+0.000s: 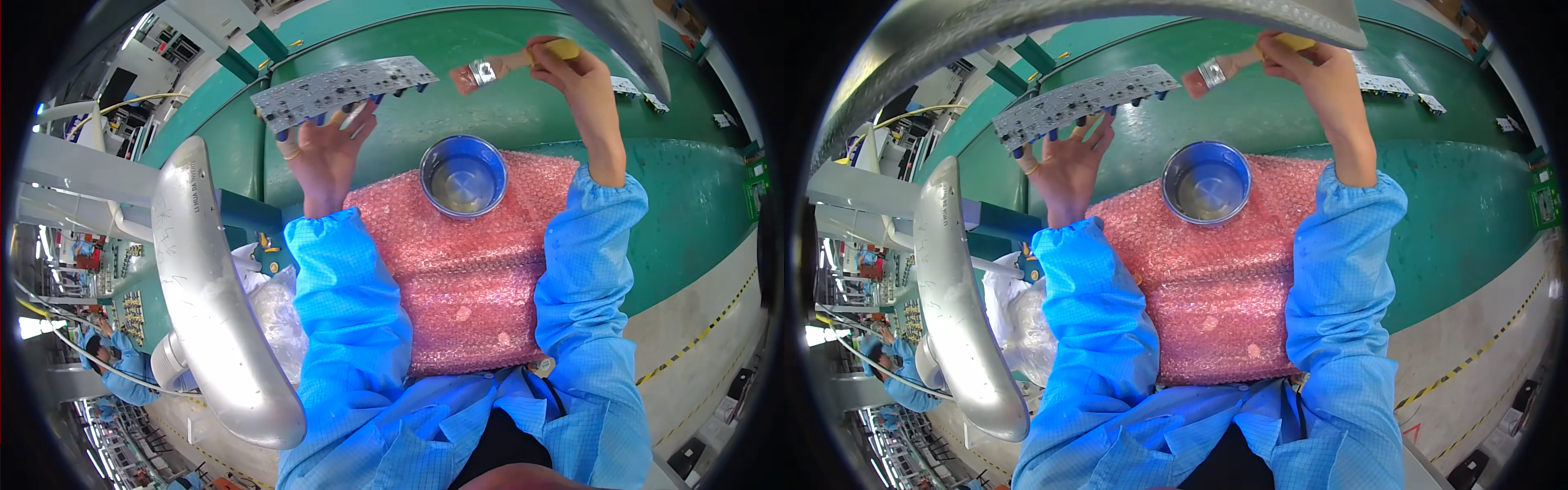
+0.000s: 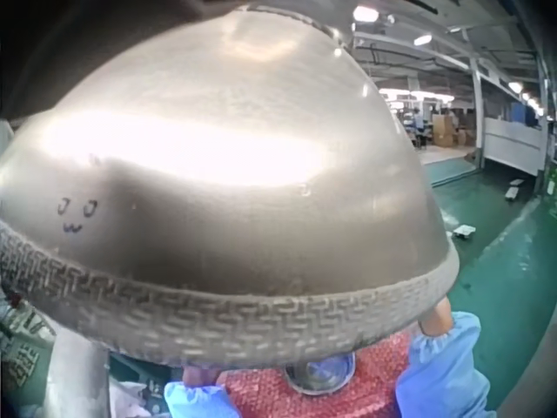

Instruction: Applying a liquid coating to specific components on printed circuit boards using a small brush.

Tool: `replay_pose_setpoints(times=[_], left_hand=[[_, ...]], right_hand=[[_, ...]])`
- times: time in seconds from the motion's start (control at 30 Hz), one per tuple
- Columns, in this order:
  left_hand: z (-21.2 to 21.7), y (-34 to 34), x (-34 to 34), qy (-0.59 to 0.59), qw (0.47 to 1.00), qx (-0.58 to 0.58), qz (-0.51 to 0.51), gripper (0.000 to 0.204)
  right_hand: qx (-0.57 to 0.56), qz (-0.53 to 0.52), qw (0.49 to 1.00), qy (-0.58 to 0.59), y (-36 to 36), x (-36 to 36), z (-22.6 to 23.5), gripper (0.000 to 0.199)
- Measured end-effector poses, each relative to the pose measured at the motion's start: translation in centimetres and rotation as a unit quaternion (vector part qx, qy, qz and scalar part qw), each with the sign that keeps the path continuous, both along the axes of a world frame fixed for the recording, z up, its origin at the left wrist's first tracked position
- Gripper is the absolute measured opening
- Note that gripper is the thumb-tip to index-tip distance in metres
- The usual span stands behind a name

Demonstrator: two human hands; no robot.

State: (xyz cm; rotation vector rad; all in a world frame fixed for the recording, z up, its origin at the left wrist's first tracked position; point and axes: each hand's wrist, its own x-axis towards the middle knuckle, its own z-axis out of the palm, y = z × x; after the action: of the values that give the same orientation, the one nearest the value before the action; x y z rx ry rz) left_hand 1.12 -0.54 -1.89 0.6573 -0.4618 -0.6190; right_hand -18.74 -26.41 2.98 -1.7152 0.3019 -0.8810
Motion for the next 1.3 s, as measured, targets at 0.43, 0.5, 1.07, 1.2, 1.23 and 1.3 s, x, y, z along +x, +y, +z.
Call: replay_pose_setpoints(times=[0.43,0.5,1.07,1.2,1.23,1.3], left_hand=[[-1.5,-2.6,-3.0,-0.068,0.987,0.000,-0.145,0.071],[-1.7,-2.7,-3.1,-0.066,0.987,-0.008,-0.148,0.073],[-0.8,-1.9,-2.7,-0.004,0.995,-0.052,-0.085,0.078],[-1.1,-1.5,-2.1,-0.041,0.995,-0.038,-0.081,0.079],[-1.3,-1.4,-2.0,-0.040,0.995,-0.037,-0.082,0.079],[-1.4,-1.4,-1.9,-0.027,0.992,-0.069,-0.104,0.080]], right_hand=[[0.225,0.217,0.934,-0.172,7.9,4.5,-0.3,0.028],[0.220,0.211,0.938,-0.166,8.0,4.6,-0.3,0.028],[0.090,-0.025,0.994,-0.058,0.5,3.8,-3.1,0.025],[0.063,-0.069,0.994,-0.062,1.0,2.9,-2.0,0.025],[0.084,-0.013,0.992,-0.088,1.3,3.2,-2.0,0.025],[0.104,0.041,0.987,-0.113,1.7,3.5,-2.1,0.025]])
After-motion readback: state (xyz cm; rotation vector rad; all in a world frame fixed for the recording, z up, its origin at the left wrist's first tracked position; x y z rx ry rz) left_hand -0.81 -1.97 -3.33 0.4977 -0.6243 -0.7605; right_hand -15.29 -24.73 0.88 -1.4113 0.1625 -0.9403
